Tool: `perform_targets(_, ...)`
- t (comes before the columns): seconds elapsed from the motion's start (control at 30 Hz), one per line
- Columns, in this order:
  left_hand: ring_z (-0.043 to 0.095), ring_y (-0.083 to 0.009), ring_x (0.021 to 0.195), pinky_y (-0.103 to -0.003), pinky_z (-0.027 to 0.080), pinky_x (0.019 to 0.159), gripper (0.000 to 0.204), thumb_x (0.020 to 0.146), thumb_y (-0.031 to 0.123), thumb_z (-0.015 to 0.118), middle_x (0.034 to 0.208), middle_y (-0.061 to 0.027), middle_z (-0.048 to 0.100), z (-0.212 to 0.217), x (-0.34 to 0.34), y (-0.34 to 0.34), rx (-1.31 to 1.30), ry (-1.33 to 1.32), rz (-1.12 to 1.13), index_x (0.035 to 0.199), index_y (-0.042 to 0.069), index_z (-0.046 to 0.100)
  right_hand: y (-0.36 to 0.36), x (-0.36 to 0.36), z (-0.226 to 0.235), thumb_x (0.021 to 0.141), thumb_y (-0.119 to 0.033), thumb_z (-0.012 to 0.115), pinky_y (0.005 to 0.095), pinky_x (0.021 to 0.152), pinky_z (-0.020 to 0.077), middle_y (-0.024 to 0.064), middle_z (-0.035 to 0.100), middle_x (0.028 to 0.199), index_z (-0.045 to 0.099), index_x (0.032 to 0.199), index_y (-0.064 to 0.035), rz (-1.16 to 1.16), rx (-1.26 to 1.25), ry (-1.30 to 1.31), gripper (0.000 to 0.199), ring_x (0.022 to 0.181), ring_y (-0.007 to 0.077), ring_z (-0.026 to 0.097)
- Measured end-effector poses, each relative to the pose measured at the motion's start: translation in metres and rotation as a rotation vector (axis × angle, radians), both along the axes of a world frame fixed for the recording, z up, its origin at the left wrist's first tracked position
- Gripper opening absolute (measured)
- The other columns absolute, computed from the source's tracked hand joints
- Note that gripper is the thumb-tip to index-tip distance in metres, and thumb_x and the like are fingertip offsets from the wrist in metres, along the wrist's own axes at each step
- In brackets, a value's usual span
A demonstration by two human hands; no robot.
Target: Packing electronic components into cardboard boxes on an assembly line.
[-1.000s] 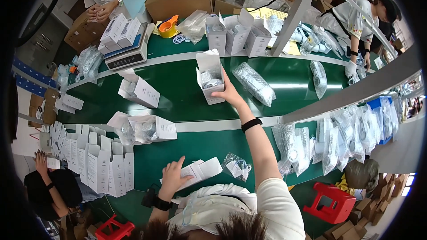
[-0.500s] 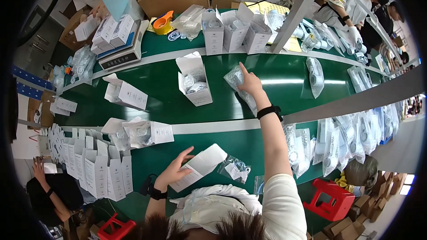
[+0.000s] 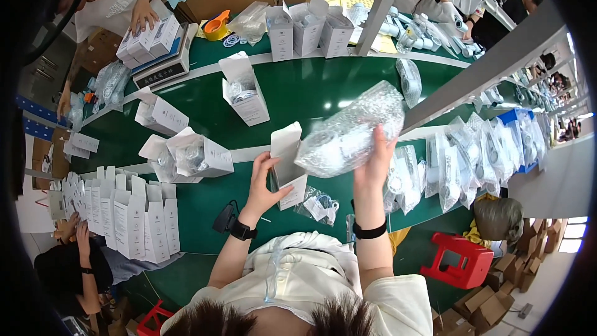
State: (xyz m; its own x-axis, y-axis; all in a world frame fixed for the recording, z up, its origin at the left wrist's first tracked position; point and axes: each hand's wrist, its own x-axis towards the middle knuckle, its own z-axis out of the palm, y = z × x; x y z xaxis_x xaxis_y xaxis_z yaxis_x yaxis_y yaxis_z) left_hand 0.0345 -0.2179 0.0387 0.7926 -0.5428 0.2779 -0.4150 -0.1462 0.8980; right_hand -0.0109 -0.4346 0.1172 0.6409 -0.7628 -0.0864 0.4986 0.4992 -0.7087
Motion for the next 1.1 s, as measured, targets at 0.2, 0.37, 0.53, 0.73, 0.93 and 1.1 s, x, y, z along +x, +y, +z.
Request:
perform_targets(0.2, 0.048, -0.033, 0.105, -0.04, 0.043, 0.085, 0.068, 0.057, 0.013, 0.08, 0.119, -0.0208, 0.04, -0.026, -0.023, -0.004, 0.086, 0.096, 0.143, 0.109, 0.008, 0.036, 0.067, 0.02, -0.036, 0.084, -0.012, 0.056, 0.0355, 0.087, 0.0416, 0.008, 0.049, 0.113, 0.037, 0.122, -0.0059, -0.229, -0.29, 0.134, 0.043, 0.104, 0.0219, 0.048)
perform_targets(0.37, 0.048, -0.0368, 0.104, -0.042, 0.043, 0.084, 0.068, 0.057, 0.012, 0.081, 0.116, -0.0233, 0.041, -0.024, -0.033, -0.018, -0.058, -0.006, 0.244, 0.104, 0.008, 0.031, 0.078, 0.002, -0.044, 0.078, -0.009, 0.061, 0.0366, 0.088, 0.039, 0.0088, 0.046, 0.112, 0.046, 0.112, -0.0052, -0.201, -1.198, 0.168, 0.038, 0.103, 0.0266, 0.047)
perform_targets(0.53, 0.046, -0.0393, 0.104, -0.042, 0.042, 0.084, 0.066, 0.058, 0.009, 0.08, 0.116, -0.023, 0.04, -0.016, -0.026, -0.025, -0.185, -0.277, 0.274, 0.1, 0.009, 0.028, 0.083, -0.015, -0.016, 0.068, -0.01, 0.064, 0.0407, 0.091, 0.0359, 0.0108, 0.044, 0.115, 0.056, 0.103, -0.0062, 0.105, -1.736, 0.399, 0.036, 0.108, 0.0316, 0.042)
perform_targets(0.73, 0.046, -0.0384, 0.105, -0.041, 0.042, 0.084, 0.069, 0.057, 0.007, 0.078, 0.118, -0.0221, 0.038, -0.024, -0.02, 0.011, -0.062, -0.318, 0.177, 0.104, 0.008, 0.028, 0.056, -0.069, -0.097, 0.068, -0.014, 0.065, 0.0429, 0.091, 0.0365, 0.0109, 0.043, 0.118, 0.058, 0.11, -0.015, 0.219, -1.512, 0.3, 0.043, 0.114, 0.0323, 0.036)
perform_targets(0.93, 0.048, -0.0356, 0.1, -0.037, 0.044, 0.08, 0.044, 0.063, 0.004, 0.072, 0.115, -0.0191, 0.04, 0.017, -0.022, 0.027, 0.158, -0.146, 0.256, 0.099, 0.005, 0.045, 0.056, -0.108, -0.146, 0.065, -0.01, 0.067, 0.0382, 0.082, 0.0428, 0.011, 0.052, 0.105, 0.056, 0.109, -0.0126, 0.716, -1.814, 0.943, 0.046, 0.1, 0.0301, 0.047)
perform_targets(1.1, 0.054, -0.031, 0.084, -0.033, 0.044, 0.073, 0.016, 0.065, 0.001, 0.069, 0.099, -0.0149, 0.053, 0.018, -0.018, 0.024, 0.203, -0.054, 0.349, 0.078, 0.001, 0.059, 0.051, -0.1, -0.149, 0.063, -0.001, 0.065, 0.0349, 0.076, 0.0452, 0.0104, 0.056, 0.093, 0.059, 0.098, -0.0079, 0.861, -1.697, 0.855, 0.036, 0.089, 0.029, 0.053)
